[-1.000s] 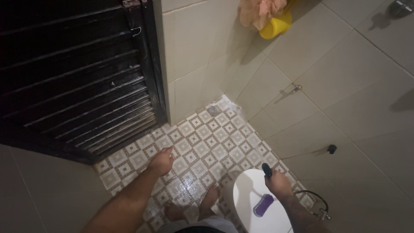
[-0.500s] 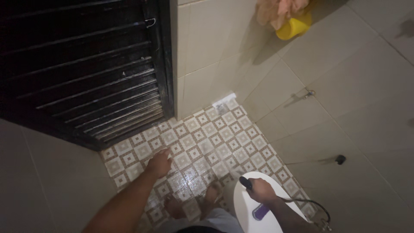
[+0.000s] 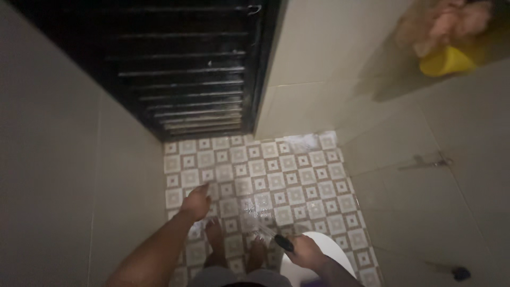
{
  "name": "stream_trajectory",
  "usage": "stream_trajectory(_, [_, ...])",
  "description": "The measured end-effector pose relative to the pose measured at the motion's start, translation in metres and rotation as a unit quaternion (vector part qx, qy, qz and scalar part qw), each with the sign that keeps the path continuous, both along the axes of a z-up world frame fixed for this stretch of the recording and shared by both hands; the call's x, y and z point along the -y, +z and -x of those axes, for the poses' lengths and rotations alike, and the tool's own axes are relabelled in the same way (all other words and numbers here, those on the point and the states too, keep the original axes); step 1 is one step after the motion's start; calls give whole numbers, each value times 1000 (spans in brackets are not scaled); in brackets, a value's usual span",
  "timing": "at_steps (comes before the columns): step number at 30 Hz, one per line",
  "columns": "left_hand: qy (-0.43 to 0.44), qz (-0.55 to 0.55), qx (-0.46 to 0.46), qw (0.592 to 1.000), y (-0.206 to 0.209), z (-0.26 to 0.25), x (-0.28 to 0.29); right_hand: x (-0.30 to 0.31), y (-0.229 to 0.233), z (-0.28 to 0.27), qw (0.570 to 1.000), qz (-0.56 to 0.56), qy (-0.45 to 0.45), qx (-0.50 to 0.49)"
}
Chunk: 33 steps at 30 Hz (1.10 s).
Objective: The person scrubs a section of tiled bathroom floor with a small brush and then rinses the area using a handheld bidet sprayer.
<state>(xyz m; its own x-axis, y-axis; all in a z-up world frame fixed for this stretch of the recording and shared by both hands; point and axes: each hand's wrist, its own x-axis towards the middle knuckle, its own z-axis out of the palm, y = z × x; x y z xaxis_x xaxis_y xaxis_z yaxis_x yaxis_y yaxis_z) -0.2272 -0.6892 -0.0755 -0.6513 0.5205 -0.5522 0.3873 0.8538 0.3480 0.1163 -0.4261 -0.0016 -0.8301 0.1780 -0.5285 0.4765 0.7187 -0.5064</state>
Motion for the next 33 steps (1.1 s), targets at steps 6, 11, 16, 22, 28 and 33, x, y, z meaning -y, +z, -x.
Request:
stream_trajectory(6, [87, 14, 5, 996, -8, -56, 51, 4, -3, 14, 996, 35, 24, -72])
stream_trajectory(11, [152, 14, -18, 988, 19, -88, 78, 3, -17, 37, 995, 82, -13, -60])
stream_trajectory(16, [180, 0, -45, 983, 27, -109, 98, 7, -18, 65, 993, 104, -40, -43])
stream_trajectory(22, [188, 8, -42, 981, 30, -121, 110, 15, -26, 84, 987, 123, -65, -80])
stream_trajectory(28, [197, 10, -5, 980, 46, -138, 101, 23, -19, 74, 991, 105, 20, -82])
stream_trajectory(33, [193, 20, -11, 981, 57, -142, 97, 40, -9, 61, 989, 107, -31, -94])
